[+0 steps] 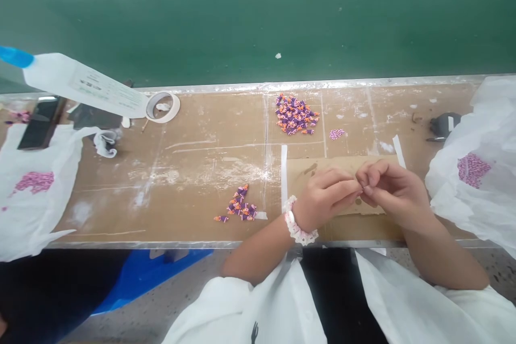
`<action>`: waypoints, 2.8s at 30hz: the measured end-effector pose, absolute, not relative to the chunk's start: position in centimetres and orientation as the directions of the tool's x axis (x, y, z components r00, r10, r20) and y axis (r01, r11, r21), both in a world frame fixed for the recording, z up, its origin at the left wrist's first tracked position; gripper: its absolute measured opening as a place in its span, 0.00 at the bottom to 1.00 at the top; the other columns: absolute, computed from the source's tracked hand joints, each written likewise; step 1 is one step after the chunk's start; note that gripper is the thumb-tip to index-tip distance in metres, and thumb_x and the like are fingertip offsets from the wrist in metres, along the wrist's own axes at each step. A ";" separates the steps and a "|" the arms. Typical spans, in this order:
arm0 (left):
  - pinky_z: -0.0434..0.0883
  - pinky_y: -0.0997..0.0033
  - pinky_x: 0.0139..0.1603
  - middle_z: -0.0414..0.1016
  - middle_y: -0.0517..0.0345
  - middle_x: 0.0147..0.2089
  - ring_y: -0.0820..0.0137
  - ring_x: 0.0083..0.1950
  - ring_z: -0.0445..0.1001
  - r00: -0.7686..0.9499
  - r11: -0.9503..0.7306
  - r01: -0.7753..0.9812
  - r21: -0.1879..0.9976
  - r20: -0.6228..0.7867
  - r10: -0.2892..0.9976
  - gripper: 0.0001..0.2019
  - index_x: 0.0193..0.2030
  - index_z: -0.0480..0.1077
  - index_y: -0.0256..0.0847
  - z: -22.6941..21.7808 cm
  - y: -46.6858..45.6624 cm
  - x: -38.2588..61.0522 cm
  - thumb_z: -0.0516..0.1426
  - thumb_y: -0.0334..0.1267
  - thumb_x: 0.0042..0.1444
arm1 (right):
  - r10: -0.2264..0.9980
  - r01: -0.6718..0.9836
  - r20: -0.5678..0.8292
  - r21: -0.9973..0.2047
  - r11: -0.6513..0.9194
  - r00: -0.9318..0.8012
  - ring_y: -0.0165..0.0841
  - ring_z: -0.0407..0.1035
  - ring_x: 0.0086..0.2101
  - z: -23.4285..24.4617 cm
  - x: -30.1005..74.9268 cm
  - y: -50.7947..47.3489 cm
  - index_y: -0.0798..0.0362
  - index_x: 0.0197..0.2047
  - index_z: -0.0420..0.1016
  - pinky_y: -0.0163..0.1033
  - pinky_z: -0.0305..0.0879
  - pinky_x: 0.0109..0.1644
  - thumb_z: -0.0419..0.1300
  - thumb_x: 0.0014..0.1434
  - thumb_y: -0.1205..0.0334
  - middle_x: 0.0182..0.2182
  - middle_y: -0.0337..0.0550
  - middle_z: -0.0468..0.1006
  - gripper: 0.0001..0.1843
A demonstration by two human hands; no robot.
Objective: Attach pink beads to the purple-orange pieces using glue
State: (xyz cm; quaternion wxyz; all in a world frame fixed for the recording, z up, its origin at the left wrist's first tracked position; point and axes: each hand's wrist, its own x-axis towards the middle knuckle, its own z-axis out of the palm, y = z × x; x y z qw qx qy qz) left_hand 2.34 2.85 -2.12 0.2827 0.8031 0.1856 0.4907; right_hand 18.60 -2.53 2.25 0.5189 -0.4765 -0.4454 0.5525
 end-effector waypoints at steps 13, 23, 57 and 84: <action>0.75 0.72 0.41 0.77 0.58 0.34 0.73 0.40 0.76 0.426 -0.816 0.062 0.574 0.725 0.542 0.03 0.40 0.70 0.40 -1.9 3.0 2.2 0.55 0.32 0.64 | 0.961 -0.355 -0.243 -0.894 -0.273 -0.129 0.20 0.60 0.16 2.6 18.6 -1.8 0.53 0.30 0.68 0.29 0.56 0.18 0.68 0.57 0.65 0.29 0.35 0.70 0.11; 0.74 0.71 0.37 0.78 0.55 0.33 0.71 0.37 0.74 0.417 -0.927 0.209 0.313 0.829 0.374 0.04 0.40 0.72 0.34 -2.1 3.4 2.4 0.60 0.26 0.57 | 0.978 -0.168 -0.192 -0.970 -0.175 0.086 0.23 0.64 0.20 1.7 18.2 -2.6 0.51 0.31 0.70 0.31 0.62 0.22 0.66 0.59 0.65 0.31 0.37 0.72 0.08; 0.69 0.72 0.38 0.65 0.59 0.34 0.75 0.34 0.67 0.693 -0.189 -0.191 0.963 0.269 0.669 0.11 0.39 0.58 0.41 -2.0 3.0 1.9 0.46 0.46 0.69 | 0.928 0.435 0.362 -0.824 0.364 -0.090 0.32 0.74 0.32 2.1 18.4 -2.8 0.45 0.42 0.74 0.38 0.71 0.33 0.60 0.62 0.73 0.34 0.42 0.79 0.11; 0.70 0.68 0.40 0.71 0.54 0.35 0.70 0.36 0.68 0.722 -0.378 -0.091 0.921 0.323 0.613 0.14 0.35 0.61 0.41 -1.9 3.4 1.8 0.45 0.47 0.68 | 0.911 0.514 0.311 -0.754 0.409 -0.270 0.29 0.64 0.24 1.9 19.1 -2.3 0.47 0.34 0.62 0.35 0.60 0.25 0.54 0.57 0.74 0.25 0.36 0.67 0.10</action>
